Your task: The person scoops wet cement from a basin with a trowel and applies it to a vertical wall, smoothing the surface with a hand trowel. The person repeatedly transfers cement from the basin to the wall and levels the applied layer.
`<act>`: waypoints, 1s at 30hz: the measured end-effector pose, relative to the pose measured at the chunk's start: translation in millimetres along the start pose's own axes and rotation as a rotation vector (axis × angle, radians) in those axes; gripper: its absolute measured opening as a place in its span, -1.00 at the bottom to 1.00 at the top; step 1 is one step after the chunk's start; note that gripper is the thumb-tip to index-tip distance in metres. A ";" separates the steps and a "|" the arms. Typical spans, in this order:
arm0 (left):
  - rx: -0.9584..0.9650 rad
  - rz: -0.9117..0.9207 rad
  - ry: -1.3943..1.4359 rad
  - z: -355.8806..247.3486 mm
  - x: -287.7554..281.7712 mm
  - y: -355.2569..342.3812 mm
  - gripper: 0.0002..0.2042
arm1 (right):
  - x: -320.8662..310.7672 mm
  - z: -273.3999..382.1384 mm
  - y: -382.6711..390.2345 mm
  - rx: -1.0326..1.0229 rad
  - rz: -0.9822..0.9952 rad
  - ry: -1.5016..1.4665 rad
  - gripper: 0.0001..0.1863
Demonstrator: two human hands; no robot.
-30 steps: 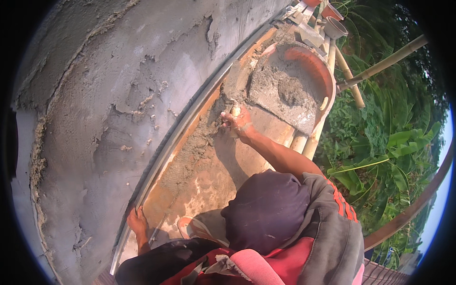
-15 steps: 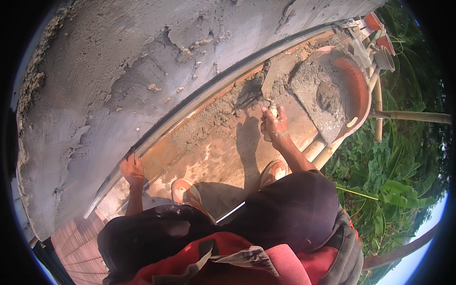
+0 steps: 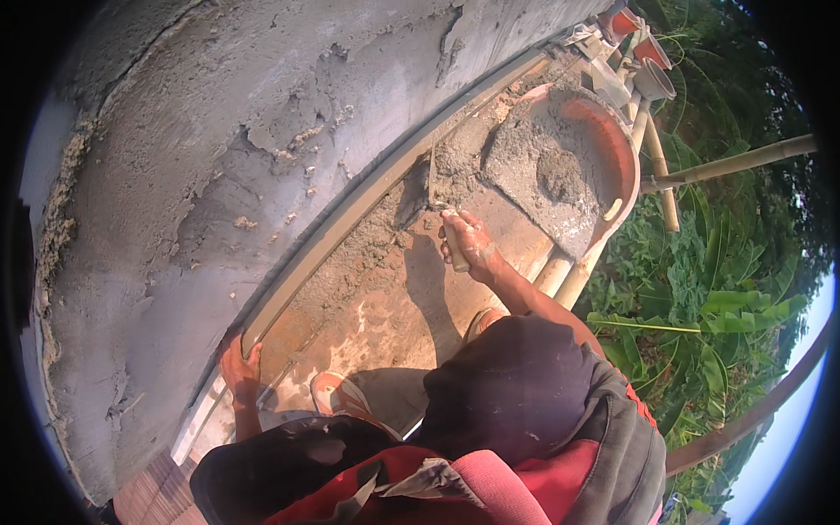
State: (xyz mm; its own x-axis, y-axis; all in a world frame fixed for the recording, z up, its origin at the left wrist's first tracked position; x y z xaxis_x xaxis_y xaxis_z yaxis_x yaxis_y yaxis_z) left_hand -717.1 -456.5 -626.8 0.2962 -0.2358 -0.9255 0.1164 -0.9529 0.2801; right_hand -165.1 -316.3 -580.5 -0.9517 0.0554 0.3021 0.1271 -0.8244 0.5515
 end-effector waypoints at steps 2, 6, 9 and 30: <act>-0.014 -0.017 -0.026 -3.2 0.6 -3.4 -0.39 | 1.6 2.0 -2.2 -0.004 -0.009 -0.012 -0.78; 0.083 -0.192 -0.053 1.8 2.2 10.1 -0.40 | 11.7 1.3 -12.6 -0.012 0.011 -0.052 -0.76; 0.072 -0.122 -0.074 -4.1 -3.3 19.6 -0.43 | 10.7 6.3 -7.1 -0.015 0.033 -0.090 -0.69; -0.648 -0.163 1.650 32.9 64.4 13.1 -0.51 | -13.0 18.0 -48.0 -0.018 0.032 -0.037 -0.65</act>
State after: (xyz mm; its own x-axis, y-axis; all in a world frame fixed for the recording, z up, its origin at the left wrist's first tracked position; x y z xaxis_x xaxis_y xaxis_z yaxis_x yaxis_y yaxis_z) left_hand -727.7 -490.4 -691.1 0.7491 0.6504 0.1258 0.4372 -0.6281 0.6437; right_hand -153.8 -267.3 -596.8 -0.9361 0.0492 0.3482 0.1521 -0.8362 0.5269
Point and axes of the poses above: each hand's wrist, its own y-axis away from the middle knuckle, its own x-axis out of the palm, z = x × y, the point moved 3 cm from there along -y, towards the middle knuckle, and after that the axes turned 12 degrees about z, right-handed, at the moved point
